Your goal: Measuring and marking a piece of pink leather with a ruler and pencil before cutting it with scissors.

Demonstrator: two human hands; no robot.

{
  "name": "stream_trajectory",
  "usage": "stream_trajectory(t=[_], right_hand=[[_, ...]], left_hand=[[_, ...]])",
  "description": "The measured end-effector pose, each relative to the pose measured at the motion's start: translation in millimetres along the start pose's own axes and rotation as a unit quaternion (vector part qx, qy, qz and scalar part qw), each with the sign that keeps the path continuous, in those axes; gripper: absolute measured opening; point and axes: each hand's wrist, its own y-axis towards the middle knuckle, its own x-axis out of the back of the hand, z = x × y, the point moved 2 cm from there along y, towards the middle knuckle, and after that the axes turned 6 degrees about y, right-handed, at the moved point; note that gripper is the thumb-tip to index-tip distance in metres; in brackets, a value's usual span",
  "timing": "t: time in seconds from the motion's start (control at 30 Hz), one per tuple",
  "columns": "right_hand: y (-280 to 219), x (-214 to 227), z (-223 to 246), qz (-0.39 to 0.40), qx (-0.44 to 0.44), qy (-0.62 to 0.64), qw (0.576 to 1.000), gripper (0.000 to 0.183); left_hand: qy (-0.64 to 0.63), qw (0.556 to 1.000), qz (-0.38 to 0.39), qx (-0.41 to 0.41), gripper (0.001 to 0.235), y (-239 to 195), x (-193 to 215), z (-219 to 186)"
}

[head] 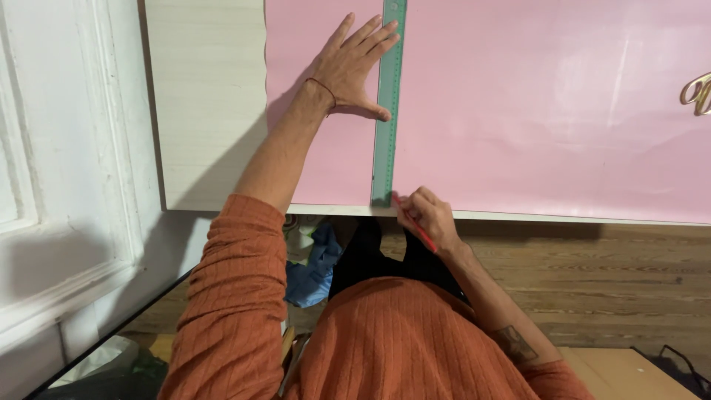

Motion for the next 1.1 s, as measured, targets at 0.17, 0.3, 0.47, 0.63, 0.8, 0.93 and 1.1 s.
stream_trajectory(t=[0.17, 0.3, 0.47, 0.63, 0.8, 0.93, 1.1], right_hand=[[-14, 13, 22, 0.049, 0.02, 0.008, 0.999, 0.011], [-6, 40, -26, -0.118, -0.092, 0.05, 0.988, 0.008], [9, 83, -16, -0.07, 0.033, -0.274, 0.959, 0.047], [-23, 75, -29, -0.021, 0.021, -0.371, 0.928, 0.057], [-64, 73, -38, 0.019, -0.095, -0.373, 0.923, 0.044], [-42, 85, -57, -0.006, -0.117, -0.339, 0.933, 0.036], [3, 96, -35, -0.035, -0.007, -0.38, 0.924, 0.063]], left_hand=[[-0.004, 1.0, 0.003, -0.002, 0.147, 3, -1, 1], [0.006, 1.0, -0.005, -0.013, 0.146, 2, -5, 2], [0.024, 1.0, 0.015, -0.003, 0.146, -1, -2, -5], [0.041, 0.998, 0.049, 0.001, 0.142, -29, -2, -31], [0.073, 0.995, 0.062, 0.016, 0.138, -69, 10, -79], [0.054, 0.998, 0.011, 0.024, 0.138, -79, -5, -98], [0.05, 0.996, 0.049, 0.045, 0.14, -45, -4, -57]])
